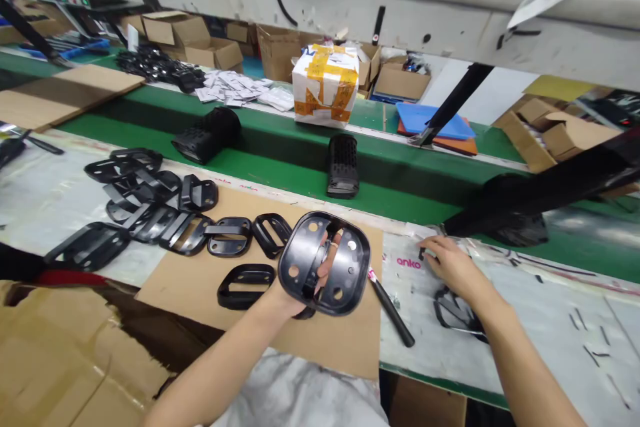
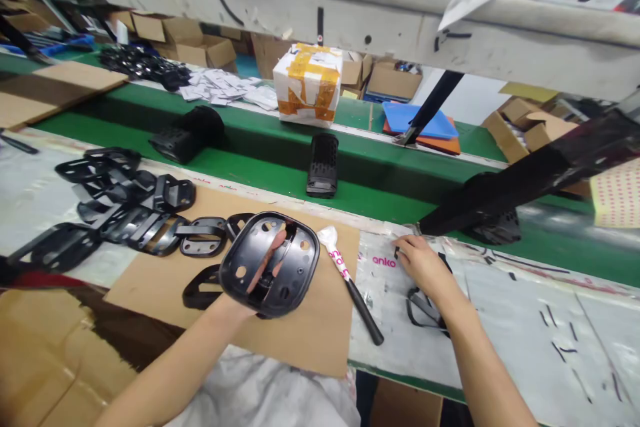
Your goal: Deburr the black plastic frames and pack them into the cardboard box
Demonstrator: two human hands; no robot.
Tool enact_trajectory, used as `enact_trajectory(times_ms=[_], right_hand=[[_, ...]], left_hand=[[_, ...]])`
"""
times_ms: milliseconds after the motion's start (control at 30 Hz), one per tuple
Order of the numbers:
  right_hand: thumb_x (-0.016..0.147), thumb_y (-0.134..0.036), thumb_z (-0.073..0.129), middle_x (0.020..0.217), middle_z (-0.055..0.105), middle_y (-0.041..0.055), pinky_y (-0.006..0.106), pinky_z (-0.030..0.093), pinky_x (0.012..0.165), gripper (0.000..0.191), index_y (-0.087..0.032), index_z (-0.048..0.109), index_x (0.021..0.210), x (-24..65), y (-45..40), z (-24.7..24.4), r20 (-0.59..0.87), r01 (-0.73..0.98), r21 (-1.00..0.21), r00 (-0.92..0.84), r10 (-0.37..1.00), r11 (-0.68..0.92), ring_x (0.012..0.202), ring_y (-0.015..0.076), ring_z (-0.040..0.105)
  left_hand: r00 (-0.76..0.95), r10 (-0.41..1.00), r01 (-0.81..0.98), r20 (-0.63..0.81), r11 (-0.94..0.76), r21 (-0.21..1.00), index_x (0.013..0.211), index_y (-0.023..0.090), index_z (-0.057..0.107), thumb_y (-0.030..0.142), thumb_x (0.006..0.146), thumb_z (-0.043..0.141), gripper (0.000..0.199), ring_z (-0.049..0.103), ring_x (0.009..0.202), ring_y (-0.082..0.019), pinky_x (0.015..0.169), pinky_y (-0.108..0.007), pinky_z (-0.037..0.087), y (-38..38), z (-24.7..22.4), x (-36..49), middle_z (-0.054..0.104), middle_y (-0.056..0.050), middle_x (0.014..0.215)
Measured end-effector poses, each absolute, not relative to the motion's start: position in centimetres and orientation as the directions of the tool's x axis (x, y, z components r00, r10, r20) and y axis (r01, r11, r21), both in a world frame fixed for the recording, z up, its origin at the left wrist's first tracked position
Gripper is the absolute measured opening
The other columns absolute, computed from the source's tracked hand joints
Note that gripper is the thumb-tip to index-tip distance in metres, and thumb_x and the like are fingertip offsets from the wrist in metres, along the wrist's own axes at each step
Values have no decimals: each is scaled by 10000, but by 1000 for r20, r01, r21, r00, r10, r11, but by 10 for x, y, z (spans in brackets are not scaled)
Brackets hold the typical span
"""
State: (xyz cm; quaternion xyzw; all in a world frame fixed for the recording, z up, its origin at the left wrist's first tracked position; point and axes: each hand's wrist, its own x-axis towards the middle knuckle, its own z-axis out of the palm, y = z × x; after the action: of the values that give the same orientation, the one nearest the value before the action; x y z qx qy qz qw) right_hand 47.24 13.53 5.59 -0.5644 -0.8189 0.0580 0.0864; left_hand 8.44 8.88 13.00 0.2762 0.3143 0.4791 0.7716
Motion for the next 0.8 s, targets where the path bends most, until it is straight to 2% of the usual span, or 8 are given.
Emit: enact_trajectory(times_ms=[167,367,433,533,633,667,733,800], right_hand=[[780,12,417,1229,659,154,451,550,1063,516,-165,771,1111,466,141,52,112,901,-177,-381,918,395,1173,283,657],[818,-14,430,1109,658,166,460,575,971,454,-159,766,1087,453,148,59,133,944,-112,-297,946,312,1072,311,659],[869,-66,460,1116,692,149,444,569,1000,367,-177,765,1040,445,151,76,192,934,-193,-264,945,300,1077,298,686],[977,-233,557,1130,760,94,434,577,1023,225,-223,736,1114,424,146,111,378,855,-449,-81,922,259,1060,259,738],[935,-307,718,947,799,41,386,659,784,259,-241,642,1173,389,127,150,454,535,-797,226,862,280,859,238,789],[900,-287,774,871,796,19,372,662,709,268,-248,620,1116,375,119,161,455,406,-851,251,854,334,792,238,790],[862,-201,820,857,795,16,375,663,738,226,-245,618,953,347,106,176,512,276,-847,193,837,455,823,237,793],[847,-137,825,947,785,37,421,646,836,212,-242,649,900,324,100,182,597,237,-788,69,800,568,937,246,775]], left_hand=[[366,909,-657,-199,404,637,856,194,667,512,633,895,450,359,502,-84,470,-219,371,97,128,96,433,47,589],[407,858,-690,-314,514,509,600,179,444,468,814,809,512,376,488,-72,470,-191,389,120,125,99,358,49,553],[432,847,-669,-309,531,521,576,185,402,497,882,738,551,372,478,-78,446,-195,369,124,124,100,363,39,544],[433,848,-663,-304,529,530,553,189,393,531,907,704,582,373,466,-79,424,-197,365,126,126,108,368,33,533],[391,874,-722,-289,486,493,697,163,598,459,886,763,389,450,506,-79,494,-187,449,125,126,122,453,36,567],[382,881,-735,-279,473,486,791,155,663,442,875,781,321,508,551,-89,551,-194,493,124,126,127,517,26,603],[362,893,-741,-267,450,499,921,149,725,426,835,821,305,620,672,-130,673,-233,557,124,125,134,649,-11,708],[332,904,-725,-270,427,540,943,152,747,417,789,854,325,690,783,-185,758,-288,586,123,124,137,729,-45,811]])
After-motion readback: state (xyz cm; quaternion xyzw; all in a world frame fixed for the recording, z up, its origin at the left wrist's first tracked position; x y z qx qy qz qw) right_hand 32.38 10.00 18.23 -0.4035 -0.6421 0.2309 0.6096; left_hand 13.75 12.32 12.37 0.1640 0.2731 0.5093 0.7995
